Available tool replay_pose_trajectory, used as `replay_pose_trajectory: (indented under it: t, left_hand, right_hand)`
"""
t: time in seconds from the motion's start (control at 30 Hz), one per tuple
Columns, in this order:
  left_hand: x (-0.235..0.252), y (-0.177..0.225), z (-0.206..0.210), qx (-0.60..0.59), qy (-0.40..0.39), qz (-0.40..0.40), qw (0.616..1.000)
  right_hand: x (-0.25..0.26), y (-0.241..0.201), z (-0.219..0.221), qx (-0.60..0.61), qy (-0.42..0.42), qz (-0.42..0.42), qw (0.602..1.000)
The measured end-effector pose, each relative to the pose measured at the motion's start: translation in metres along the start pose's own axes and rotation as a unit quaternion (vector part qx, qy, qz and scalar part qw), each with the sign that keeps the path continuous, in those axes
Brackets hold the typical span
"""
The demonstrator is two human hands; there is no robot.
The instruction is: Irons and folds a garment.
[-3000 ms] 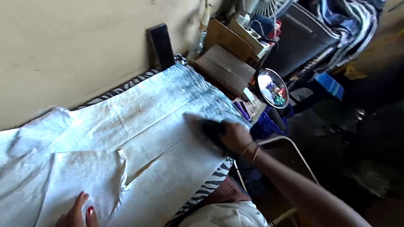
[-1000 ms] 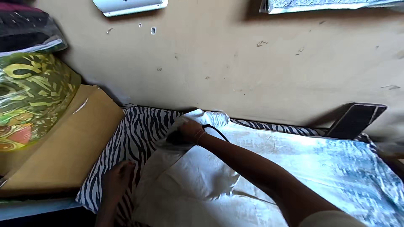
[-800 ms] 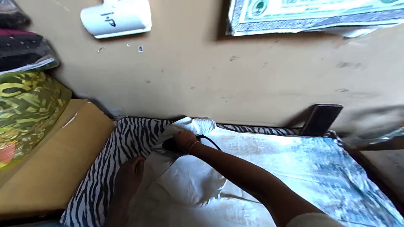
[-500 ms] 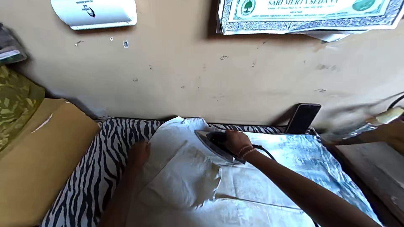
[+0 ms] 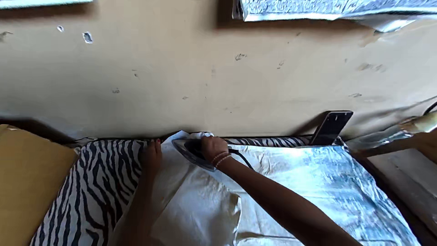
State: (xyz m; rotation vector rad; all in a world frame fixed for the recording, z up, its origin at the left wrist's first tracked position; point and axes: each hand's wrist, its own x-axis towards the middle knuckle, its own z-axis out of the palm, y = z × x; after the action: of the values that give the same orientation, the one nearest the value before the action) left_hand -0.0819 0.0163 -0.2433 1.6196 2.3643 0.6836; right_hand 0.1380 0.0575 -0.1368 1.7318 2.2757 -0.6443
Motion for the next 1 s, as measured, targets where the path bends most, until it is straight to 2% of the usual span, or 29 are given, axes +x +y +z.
replay_pose_trajectory:
  t: [0.1,0.2,0.3,0.43,0.53,0.6,0.67,0.7,0.77,0.83,0.9,1.0]
  left_hand:
    - [-0.015,-0.031,0.020,-0.019,0.057,0.076,0.995]
    - [-0.015,-0.036,0.030,-0.009,0.104,0.108,0.989]
    - [-0.014,-0.036,0.028,-0.014,0.099,0.110,0.989]
    - [-0.012,-0.039,0.025,0.002,0.075,0.128,0.989]
    - [-0.021,-0.004,0.013,0.051,0.041,0.078,0.995]
    - [-0.042,0.045,0.009,0.065,0.011,0.129,0.989]
    - [-0.054,0.094,0.029,0.062,-0.042,0.278,0.958]
    - [-0.056,0.102,0.047,0.061,-0.067,0.345,0.934]
    - [-0.054,0.085,0.076,0.058,-0.114,0.358,0.925]
    - [-0.039,0.063,0.086,0.046,-0.073,0.354,0.931]
    - [-0.038,0.056,0.087,0.025,-0.047,0.351,0.935]
    - [-0.043,0.052,0.090,0.005,-0.036,0.352,0.935]
  right_hand:
    - [0.003,-0.018,0.006,0.046,-0.001,-0.022,0.999]
    - [-0.026,0.005,0.011,0.058,-0.029,-0.029,0.997]
    - [-0.061,0.077,0.009,0.046,-0.027,0.036,0.998]
    - [-0.095,0.222,0.011,0.043,0.047,0.196,0.978]
    - [-0.119,0.293,0.010,0.065,0.093,0.275,0.955]
    - [-0.138,0.290,0.009,0.085,0.070,0.267,0.957]
    - [-0.166,0.250,0.014,0.072,0.019,0.212,0.975]
    - [-0.182,0.227,0.026,0.056,-0.015,0.179,0.982]
    - [-0.199,0.199,0.056,0.029,-0.070,0.117,0.990]
    - [-0.185,0.205,0.056,0.033,-0.043,0.107,0.993]
    - [-0.152,0.227,0.031,0.063,0.010,0.157,0.986]
    - [-0.102,0.256,0.022,0.095,0.153,0.201,0.963]
